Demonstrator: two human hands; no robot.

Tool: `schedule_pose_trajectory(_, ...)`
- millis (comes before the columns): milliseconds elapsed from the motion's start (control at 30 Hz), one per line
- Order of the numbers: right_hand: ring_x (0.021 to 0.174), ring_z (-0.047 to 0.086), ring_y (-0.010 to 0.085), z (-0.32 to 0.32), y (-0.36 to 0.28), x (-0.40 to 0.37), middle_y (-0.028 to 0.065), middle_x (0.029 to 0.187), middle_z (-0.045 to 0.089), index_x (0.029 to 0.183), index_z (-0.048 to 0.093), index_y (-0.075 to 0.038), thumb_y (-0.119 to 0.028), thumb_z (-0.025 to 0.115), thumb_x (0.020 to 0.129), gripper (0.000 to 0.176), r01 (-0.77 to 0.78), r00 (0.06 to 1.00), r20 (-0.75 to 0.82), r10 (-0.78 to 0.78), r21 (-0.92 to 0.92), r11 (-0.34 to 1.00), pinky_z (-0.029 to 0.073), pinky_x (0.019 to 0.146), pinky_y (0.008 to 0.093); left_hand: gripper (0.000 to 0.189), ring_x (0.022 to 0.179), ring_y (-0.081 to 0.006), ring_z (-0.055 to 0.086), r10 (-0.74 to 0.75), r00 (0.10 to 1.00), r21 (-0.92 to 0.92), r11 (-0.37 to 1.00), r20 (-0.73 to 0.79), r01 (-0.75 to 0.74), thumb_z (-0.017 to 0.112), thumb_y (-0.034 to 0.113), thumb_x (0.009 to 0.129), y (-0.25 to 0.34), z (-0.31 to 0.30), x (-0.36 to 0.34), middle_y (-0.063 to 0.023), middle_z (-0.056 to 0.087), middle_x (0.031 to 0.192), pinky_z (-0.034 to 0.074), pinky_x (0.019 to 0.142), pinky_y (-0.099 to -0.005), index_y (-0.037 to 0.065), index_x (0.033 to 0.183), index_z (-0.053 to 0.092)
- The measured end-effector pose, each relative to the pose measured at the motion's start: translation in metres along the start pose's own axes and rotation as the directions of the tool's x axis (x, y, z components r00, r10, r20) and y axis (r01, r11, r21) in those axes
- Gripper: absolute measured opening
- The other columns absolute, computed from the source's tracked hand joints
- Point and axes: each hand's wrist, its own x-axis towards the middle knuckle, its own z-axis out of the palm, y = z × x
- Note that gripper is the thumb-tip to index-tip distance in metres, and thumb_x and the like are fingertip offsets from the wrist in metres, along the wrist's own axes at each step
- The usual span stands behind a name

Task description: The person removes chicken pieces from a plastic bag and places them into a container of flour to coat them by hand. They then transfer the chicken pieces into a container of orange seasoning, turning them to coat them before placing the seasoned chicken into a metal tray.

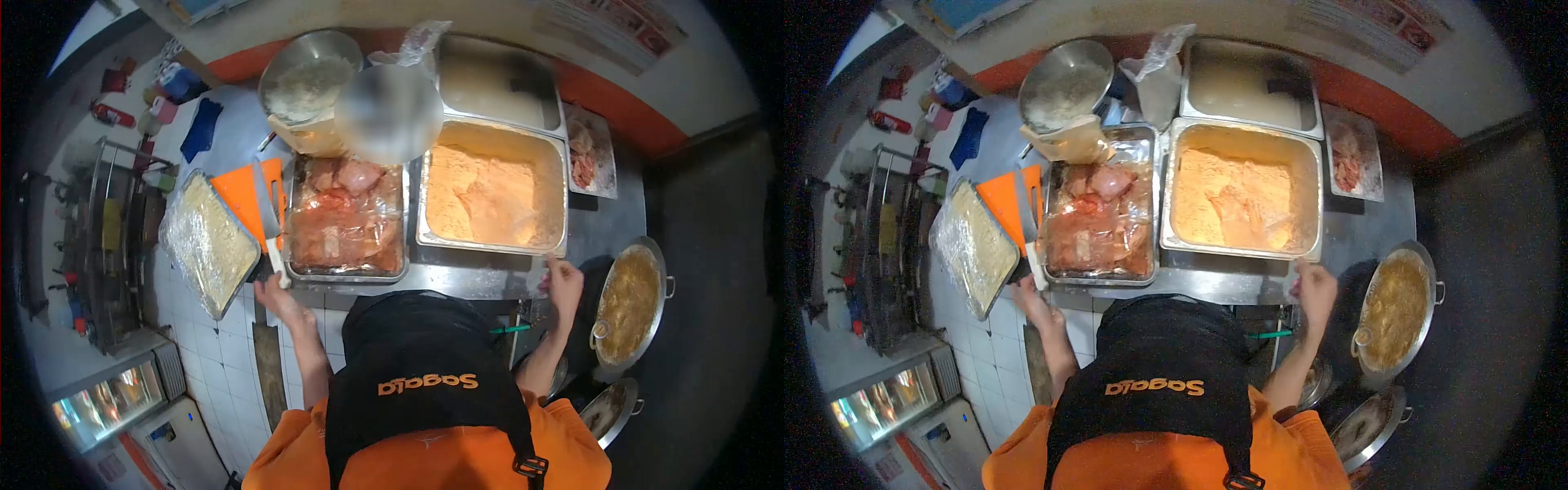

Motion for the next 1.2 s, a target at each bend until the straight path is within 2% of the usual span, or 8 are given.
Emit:
schedule_pose_trajectory(133,0.06,0.068,0.0194,0.012,-0.049,-0.005,0.0104,0.062,0.065,0.09,0.069,0.007,-0.025,0.067,0.095,0.032,0.466,0.88,-0.075,-0.468,-0.05,0.884,0.056,0.058,0.0355,0.056,0.125,-0.0246,0.048,0.403,0.901,0.099,0.902,0.162,-0.421,0.065,0.006,0.088,0.017,0.031,-0.017,-0.014,0.05,0.134,0.039,0.108,-0.0387,0.001,0.14,0.045)
schedule_pose_trajectory(200,0.067,0.072,0.0352,0.026,-0.054,0.038,0.0258,0.077,0.07,0.097,0.069,0.011,-0.026,0.066,0.092,0.037,0.454,0.882,0.194,-0.43,-0.597,0.661,0.057,0.068,0.0435,0.051,0.123,-0.0239,0.05,0.461,0.802,0.072,0.849,0.38,-0.523,0.064,0.003,0.088,0.018,0.055,-0.036,-0.0129,0.051,0.134,0.04,0.107,-0.0373,0.001,0.137,0.048)
schedule_pose_trajectory(333,0.094,0.069,0.0411,0.09,-0.03,0.112,0.0316,0.1,0.069,0.103,0.067,0.009,-0.026,0.072,0.086,0.039,0.39,0.915,0.242,-0.325,-0.741,0.547,0.054,0.084,0.046,0.041,0.118,-0.0206,0.055,0.449,0.449,-0.079,0.77,0.773,-0.633,0.065,0.001,0.088,0.015,0.118,-0.09,-0.0096,0.058,0.128,0.043,0.104,-0.0341,0.0,0.128,0.057)
schedule_pose_trajectory(500,0.091,0.068,0.0234,0.114,-0.048,0.069,0.0161,0.099,0.069,0.113,0.059,0.002,-0.008,0.074,0.085,0.032,0.605,0.794,0.009,-0.608,-0.111,0.789,0.054,0.079,0.0334,0.034,0.1,-0.0229,0.065,0.252,0.0,-0.149,0.573,0.968,-0.806,0.072,0.005,0.084,0.01,0.159,-0.135,-0.0127,0.067,0.11,0.052,0.09,-0.033,0.002,0.117,0.064)
schedule_pose_trajectory(633,0.091,0.063,0.008,0.12,-0.067,0.012,0.0058,0.098,0.066,0.108,0.055,-0.001,0.002,0.066,0.091,0.02,0.593,0.731,0.016,-0.682,0.48,0.647,0.05,0.076,0.0232,0.038,0.1,-0.0173,0.066,0.122,-0.073,-0.135,0.651,0.99,-0.747,0.077,0.008,0.085,-0.013,0.188,-0.173,-0.0107,0.069,0.111,0.054,0.086,-0.0299,-0.001,0.119,0.063)
schedule_pose_trajectory(900,0.084,0.065,0.0108,0.121,-0.033,-0.023,0.0071,0.092,0.069,0.103,0.061,0.002,-0.001,0.053,0.098,0.01,0.291,0.896,0.134,-0.424,0.545,0.787,0.051,0.071,0.0231,0.016,0.067,-0.0186,0.072,0.177,-0.021,-0.117,0.553,0.984,-0.825,0.077,0.009,0.085,-0.065,0.196,-0.175,-0.0143,0.073,0.078,0.056,0.062,-0.0303,-0.003,0.093,0.071)
schedule_pose_trajectory(1067,0.082,0.066,0.0127,0.118,-0.015,0.006,0.0062,0.092,0.069,0.105,0.067,0.002,-0.005,0.055,0.099,0.015,0.424,0.856,0.338,-0.392,-0.025,0.905,0.055,0.071,0.0274,0.015,0.068,-0.0174,0.071,0.155,-0.082,-0.159,0.586,0.984,-0.794,0.076,0.008,0.083,-0.052,0.179,-0.191,-0.014,0.072,0.078,0.056,0.062,-0.03,-0.003,0.093,0.072)
schedule_pose_trajectory(1200,0.082,0.069,0.0169,0.122,-0.047,-0.005,0.0095,0.096,0.07,0.11,0.065,0.004,-0.016,0.057,0.102,0.023,-0.103,0.919,0.333,-0.213,0.721,0.686,0.057,0.068,0.0303,0.017,0.067,-0.0176,0.071,0.127,-0.112,-0.167,0.614,0.986,-0.771,0.075,0.007,0.082,-0.06,0.172,-0.193,-0.014,0.071,0.078,0.056,0.062,-0.0297,-0.003,0.094,0.072)
